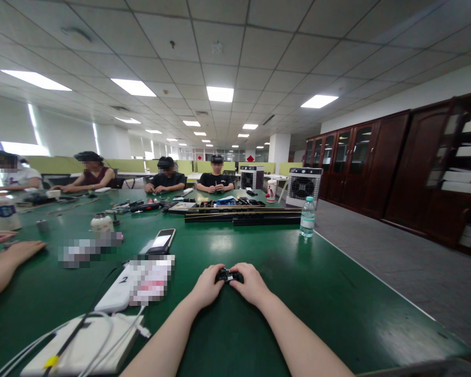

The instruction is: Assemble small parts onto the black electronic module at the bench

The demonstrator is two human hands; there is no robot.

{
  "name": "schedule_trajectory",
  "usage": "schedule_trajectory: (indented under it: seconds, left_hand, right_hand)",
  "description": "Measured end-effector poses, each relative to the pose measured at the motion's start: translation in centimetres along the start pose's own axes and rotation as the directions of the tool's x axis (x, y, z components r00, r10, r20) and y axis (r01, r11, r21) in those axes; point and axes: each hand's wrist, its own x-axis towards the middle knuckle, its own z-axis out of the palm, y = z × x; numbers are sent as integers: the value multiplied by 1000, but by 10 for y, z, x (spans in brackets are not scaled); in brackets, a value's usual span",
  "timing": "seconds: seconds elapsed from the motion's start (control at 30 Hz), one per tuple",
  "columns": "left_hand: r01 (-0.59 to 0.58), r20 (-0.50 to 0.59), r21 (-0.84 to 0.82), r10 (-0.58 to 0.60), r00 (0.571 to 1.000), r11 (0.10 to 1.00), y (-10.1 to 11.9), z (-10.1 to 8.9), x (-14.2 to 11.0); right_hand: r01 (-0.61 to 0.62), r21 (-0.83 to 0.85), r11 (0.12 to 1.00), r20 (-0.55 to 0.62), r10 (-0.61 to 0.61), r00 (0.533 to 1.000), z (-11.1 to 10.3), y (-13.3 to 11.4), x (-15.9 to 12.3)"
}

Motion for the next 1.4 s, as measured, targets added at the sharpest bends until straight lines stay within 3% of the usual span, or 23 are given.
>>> schedule_trajectory:
  seconds: [0.63, 1.4]
  left_hand:
    - [23, 8, 28, -23, 1000, 999, 4, -2, 0]
    - [44, -15, -12, -44, 999, 999, 1, 0, 0]
  right_hand:
    - [11, -51, 999, 18, -10, 1000, 2, 3, 0]
    - [-91, 6, 996, -152, 90, 984, -10, 9, 7]
